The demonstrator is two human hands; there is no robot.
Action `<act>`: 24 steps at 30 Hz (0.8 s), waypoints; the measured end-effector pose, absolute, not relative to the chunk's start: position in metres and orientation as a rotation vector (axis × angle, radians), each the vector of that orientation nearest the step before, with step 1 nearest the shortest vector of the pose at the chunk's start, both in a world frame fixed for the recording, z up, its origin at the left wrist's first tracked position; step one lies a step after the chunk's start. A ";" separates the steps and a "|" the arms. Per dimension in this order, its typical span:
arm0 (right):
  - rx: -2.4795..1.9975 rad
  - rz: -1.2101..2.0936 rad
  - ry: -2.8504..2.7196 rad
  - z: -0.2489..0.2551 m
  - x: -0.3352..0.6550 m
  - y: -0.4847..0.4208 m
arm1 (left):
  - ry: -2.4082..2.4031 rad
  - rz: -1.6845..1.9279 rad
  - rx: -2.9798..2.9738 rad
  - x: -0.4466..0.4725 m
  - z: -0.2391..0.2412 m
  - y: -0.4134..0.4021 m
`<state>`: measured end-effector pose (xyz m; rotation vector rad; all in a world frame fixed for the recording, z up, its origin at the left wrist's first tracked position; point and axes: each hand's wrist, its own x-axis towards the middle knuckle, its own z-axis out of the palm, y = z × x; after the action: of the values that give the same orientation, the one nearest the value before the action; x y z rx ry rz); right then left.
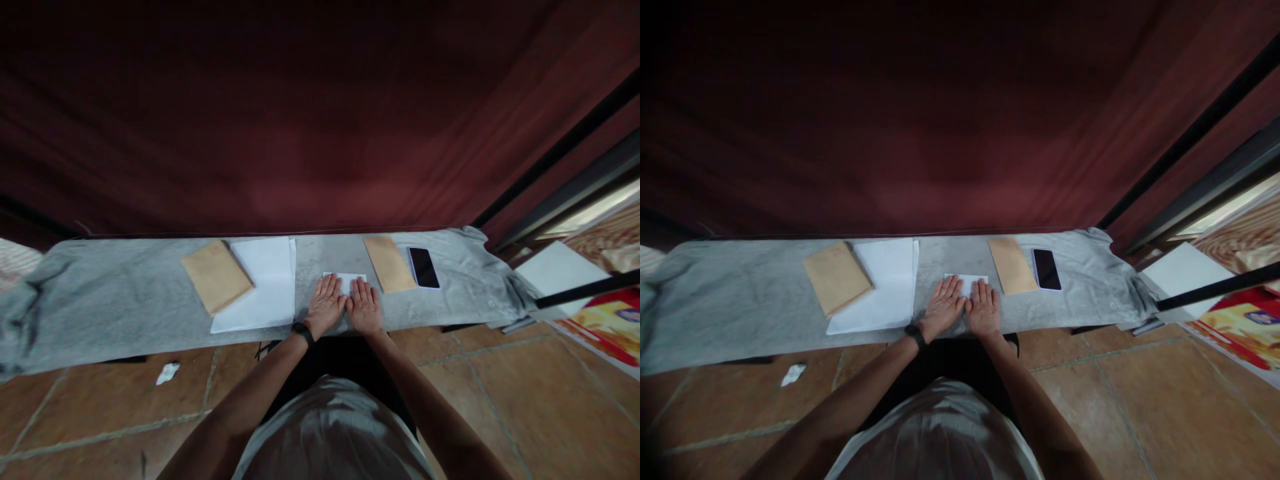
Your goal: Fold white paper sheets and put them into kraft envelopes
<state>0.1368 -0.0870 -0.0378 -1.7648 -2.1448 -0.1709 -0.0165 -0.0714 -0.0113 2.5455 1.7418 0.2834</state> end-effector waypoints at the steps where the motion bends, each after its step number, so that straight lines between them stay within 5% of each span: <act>1: -1.773 -0.171 -2.148 -0.037 0.137 -0.087 | 1.718 0.278 2.551 -0.014 -0.011 -0.069; 24: -1.598 -0.122 -2.303 -0.036 0.142 -0.093 | 1.609 0.250 2.587 -0.035 -0.010 -0.082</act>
<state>0.1416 -0.0929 -0.0358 -1.5984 -2.3034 -0.1224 -0.0351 -0.0824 -0.0098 2.5869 1.6089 0.2496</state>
